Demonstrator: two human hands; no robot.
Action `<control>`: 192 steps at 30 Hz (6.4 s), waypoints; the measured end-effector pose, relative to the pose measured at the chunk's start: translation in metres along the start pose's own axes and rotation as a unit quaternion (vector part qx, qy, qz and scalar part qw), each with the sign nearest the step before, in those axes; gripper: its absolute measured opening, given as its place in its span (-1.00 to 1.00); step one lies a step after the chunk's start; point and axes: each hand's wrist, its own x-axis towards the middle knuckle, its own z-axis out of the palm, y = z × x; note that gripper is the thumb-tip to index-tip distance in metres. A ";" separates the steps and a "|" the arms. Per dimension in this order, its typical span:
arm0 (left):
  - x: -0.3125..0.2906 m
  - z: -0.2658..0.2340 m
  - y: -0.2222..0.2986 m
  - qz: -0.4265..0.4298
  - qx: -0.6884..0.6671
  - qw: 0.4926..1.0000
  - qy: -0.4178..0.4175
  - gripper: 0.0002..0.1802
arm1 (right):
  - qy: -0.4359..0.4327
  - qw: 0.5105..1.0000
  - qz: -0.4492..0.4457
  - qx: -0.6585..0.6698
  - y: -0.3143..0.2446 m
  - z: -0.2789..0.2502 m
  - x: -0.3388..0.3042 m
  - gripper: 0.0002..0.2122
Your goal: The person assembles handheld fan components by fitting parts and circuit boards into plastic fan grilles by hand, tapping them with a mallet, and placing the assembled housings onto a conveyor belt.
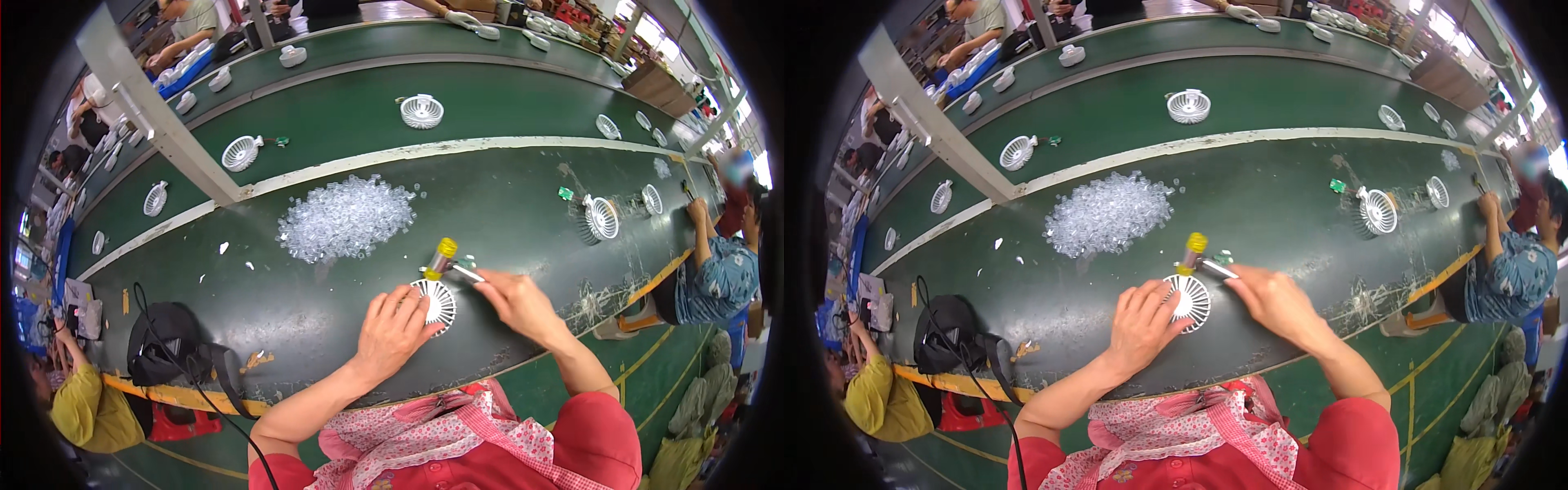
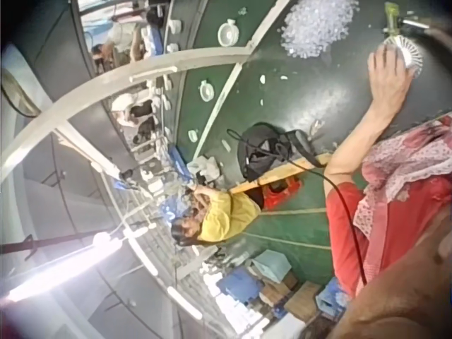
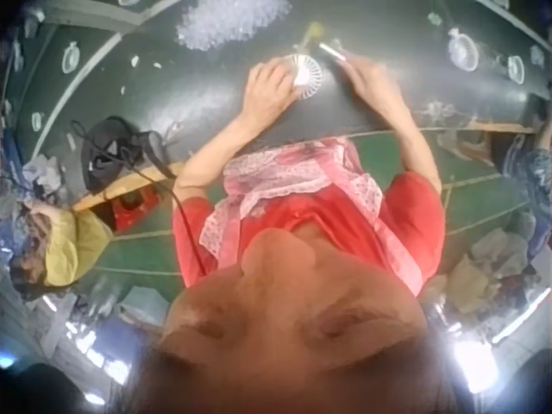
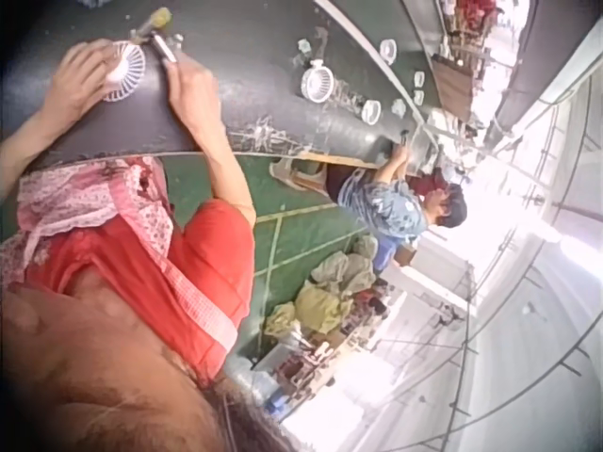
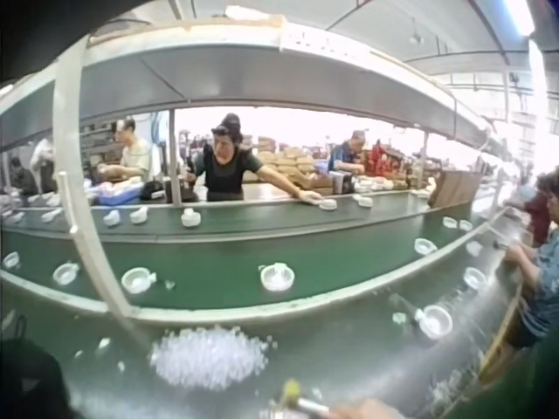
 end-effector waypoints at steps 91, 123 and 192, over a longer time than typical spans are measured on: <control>-0.002 0.030 -0.026 -0.087 -0.247 0.964 0.050 -0.32 | 0.195 0.917 -0.268 -0.222 0.000 0.064 0.243 -0.92; -0.002 0.003 0.000 -0.017 0.031 0.993 0.112 -0.64 | -0.069 0.992 -0.019 0.108 -0.093 0.005 0.015 -0.81; 0.005 0.006 0.005 0.028 0.042 0.999 -0.018 -0.47 | 0.213 0.969 -0.128 0.012 -0.017 -0.010 0.017 -0.71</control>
